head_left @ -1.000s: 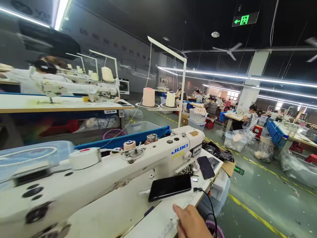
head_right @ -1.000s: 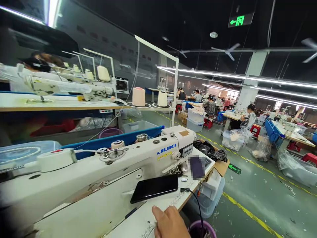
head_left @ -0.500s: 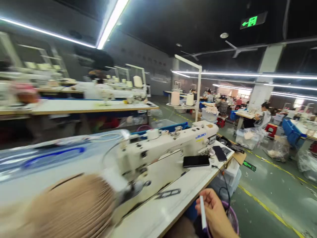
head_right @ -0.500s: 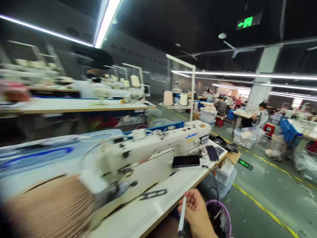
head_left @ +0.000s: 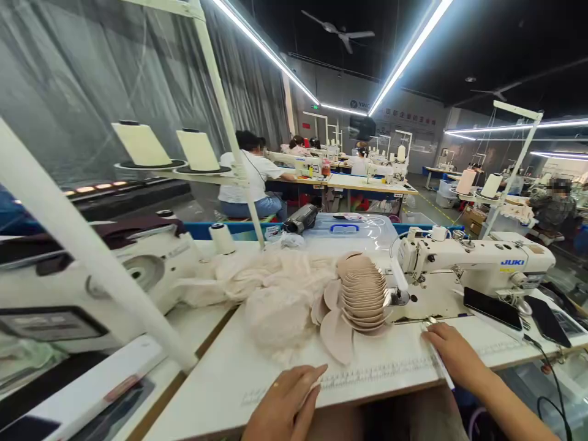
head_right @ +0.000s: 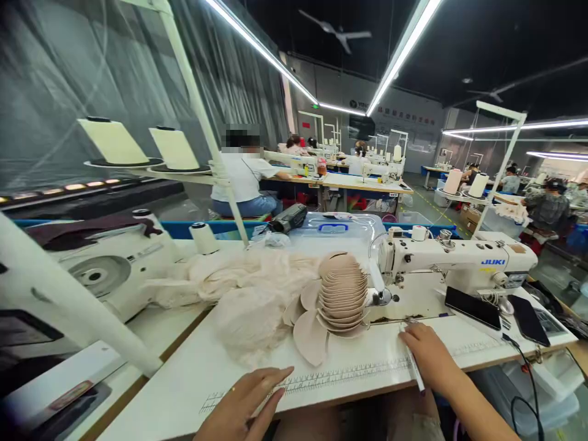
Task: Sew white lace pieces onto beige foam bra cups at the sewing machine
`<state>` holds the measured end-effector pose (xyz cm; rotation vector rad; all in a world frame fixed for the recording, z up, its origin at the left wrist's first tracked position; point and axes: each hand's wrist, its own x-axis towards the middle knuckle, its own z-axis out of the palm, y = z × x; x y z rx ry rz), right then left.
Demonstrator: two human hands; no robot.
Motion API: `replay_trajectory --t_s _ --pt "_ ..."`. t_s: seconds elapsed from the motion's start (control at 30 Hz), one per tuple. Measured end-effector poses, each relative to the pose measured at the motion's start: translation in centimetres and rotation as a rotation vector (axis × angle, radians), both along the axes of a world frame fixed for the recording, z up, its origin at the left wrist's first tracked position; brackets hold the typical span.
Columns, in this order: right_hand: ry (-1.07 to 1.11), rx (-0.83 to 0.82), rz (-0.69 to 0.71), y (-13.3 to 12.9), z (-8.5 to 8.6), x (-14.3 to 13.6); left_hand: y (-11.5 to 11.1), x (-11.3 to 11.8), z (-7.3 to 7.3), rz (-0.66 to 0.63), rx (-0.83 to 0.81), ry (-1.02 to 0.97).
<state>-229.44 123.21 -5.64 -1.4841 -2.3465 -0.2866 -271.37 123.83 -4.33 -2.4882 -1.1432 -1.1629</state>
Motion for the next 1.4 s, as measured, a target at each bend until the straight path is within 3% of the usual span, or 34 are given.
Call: replay_trajectory --t_s 0.13,0.23,0.33,0.47,0.57,0.63,0.73,0.87,0.93,1.0,1.2,1.3,1.4 --pt "-0.006 0.037 -0.025 2.6 -0.3 3.6 2.2 0.9 0.2 0.084 0.083 0.026" --pt "0.019 0.063 -0.061 2.8 0.4 3.9 3.9 1.7 0.0 0.113 0.110 0.096" --pt "0.151 0.063 0.009 1.2 1.9 0.4 4.5 2.4 -0.2 0.107 0.103 0.152" --pt "0.339 0.002 0.243 -1.3 3.3 -7.5 3.4 4.2 -0.3 -0.050 0.022 0.212" --pt "0.263 0.008 0.301 -1.6 2.6 -11.7 1.8 6.2 0.1 -0.198 -0.063 0.214" --pt "0.235 0.047 0.298 -1.1 1.8 -12.7 1.2 7.0 0.8 -0.262 -0.117 0.191" --pt "0.261 0.105 0.282 -0.2 0.6 -12.4 1.9 5.9 2.2 -0.228 -0.092 0.124" --pt "0.334 0.136 0.255 0.8 0.0 -11.3 4.9 1.2 3.4 0.064 0.038 0.116" --pt "0.380 0.127 0.234 1.0 -0.1 -11.0 6.6 -0.7 3.5 0.212 0.028 0.196" --pt "0.429 0.107 0.223 1.2 -0.3 -11.0 8.2 -1.5 3.4 0.280 -0.009 0.271" --pt "0.509 0.088 0.208 1.3 -0.7 -11.0 11.0 1.0 4.3 0.160 -0.050 0.359" --pt "0.502 0.085 0.180 1.3 -0.7 -11.0 10.2 1.8 4.7 0.069 -0.083 0.400" --pt "0.485 0.102 0.158 1.1 -0.4 -11.0 7.9 2.0 4.3 0.030 -0.116 0.413"
